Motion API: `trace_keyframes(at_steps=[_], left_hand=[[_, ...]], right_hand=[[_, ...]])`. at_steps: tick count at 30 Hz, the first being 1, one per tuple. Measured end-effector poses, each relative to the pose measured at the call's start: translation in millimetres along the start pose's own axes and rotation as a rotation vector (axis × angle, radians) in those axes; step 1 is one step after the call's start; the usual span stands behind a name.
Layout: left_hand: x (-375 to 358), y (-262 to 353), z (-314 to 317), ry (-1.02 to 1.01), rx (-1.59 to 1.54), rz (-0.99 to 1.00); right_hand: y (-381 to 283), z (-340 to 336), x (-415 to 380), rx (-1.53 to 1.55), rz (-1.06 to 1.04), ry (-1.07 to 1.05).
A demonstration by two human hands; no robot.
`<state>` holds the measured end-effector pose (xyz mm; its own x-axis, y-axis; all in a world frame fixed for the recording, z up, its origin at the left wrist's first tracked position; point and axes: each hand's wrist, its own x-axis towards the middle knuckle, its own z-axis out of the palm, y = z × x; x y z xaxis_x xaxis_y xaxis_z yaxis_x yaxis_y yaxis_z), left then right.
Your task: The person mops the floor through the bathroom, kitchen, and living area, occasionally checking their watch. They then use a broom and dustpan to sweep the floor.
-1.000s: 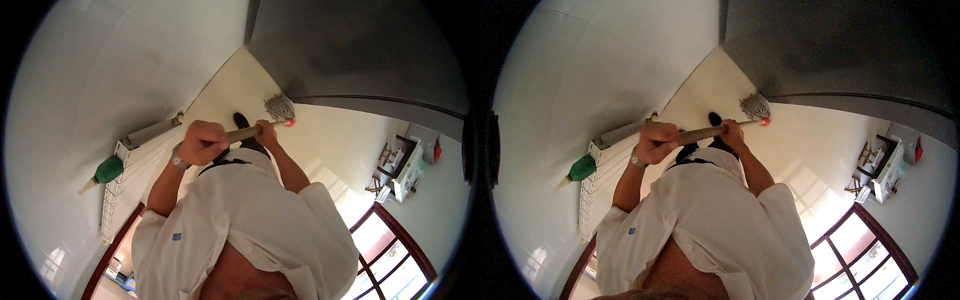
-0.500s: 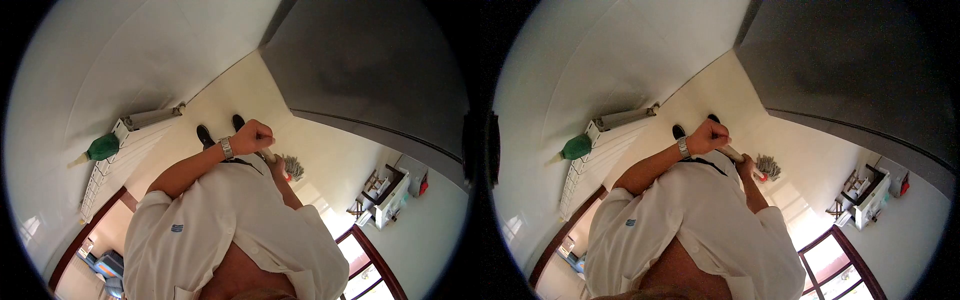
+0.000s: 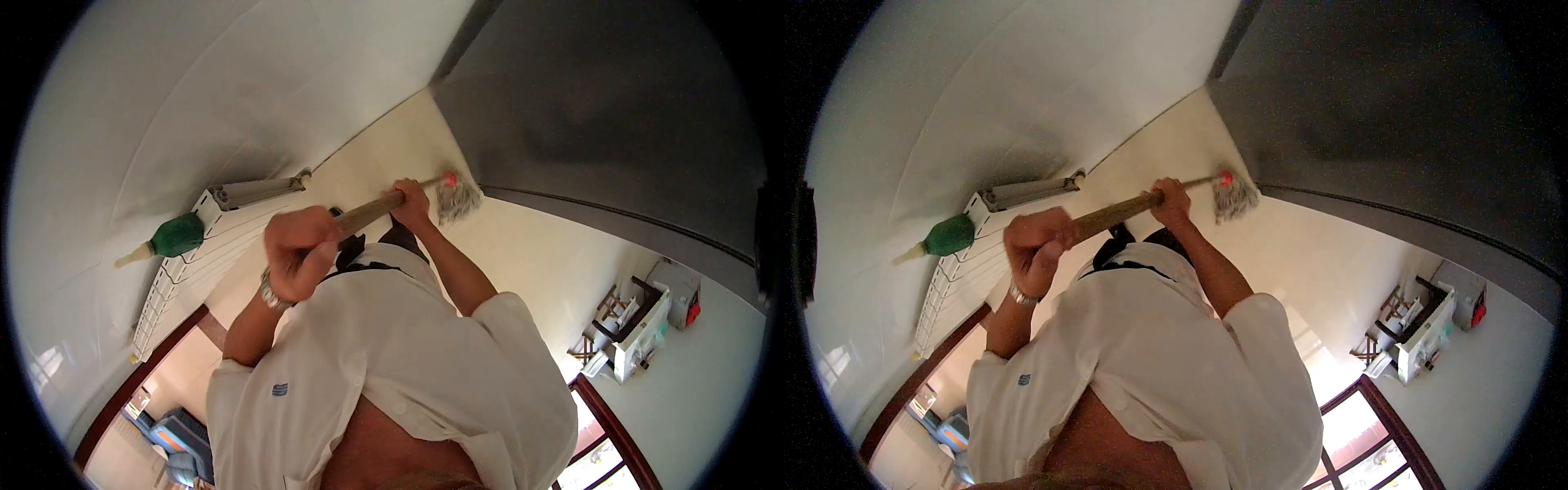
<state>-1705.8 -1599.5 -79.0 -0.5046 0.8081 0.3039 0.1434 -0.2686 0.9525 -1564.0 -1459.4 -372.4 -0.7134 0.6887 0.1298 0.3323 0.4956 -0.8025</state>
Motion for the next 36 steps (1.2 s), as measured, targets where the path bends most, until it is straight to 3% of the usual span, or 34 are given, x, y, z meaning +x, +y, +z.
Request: trace_keyframes(at_steps=[4,7,10,13,17,23,26,30,36], left_hand=[[-36,11,-18,0.004,0.117,0.149],[-56,7,-21,-0.033,0.244,0.179],[-67,5,-34,-0.106,0.318,0.211],[-75,7,-55,-0.114,0.359,0.255],[-83,9,-73,-0.065,0.325,0.282],[-98,17,-79,0.019,0.335,0.276],[-102,14,-75,0.103,0.273,0.288],[-109,13,-77,0.174,0.319,0.077],[-108,1,-49,0.216,0.082,0.025]], right_hand=[[-28,22,45,0.036,-0.104,-0.113],[-31,47,60,0.259,-0.219,-0.154],[-34,69,70,0.154,-0.226,-0.301],[-51,81,61,0.231,-0.27,-0.236],[-56,93,39,0.152,-0.126,-0.311],[-64,95,11,0.112,-0.08,-0.292],[-61,83,5,0.042,-0.063,-0.383],[-52,72,-15,-0.003,0.019,-0.353],[-33,28,-65,-0.092,0.157,-0.373]])
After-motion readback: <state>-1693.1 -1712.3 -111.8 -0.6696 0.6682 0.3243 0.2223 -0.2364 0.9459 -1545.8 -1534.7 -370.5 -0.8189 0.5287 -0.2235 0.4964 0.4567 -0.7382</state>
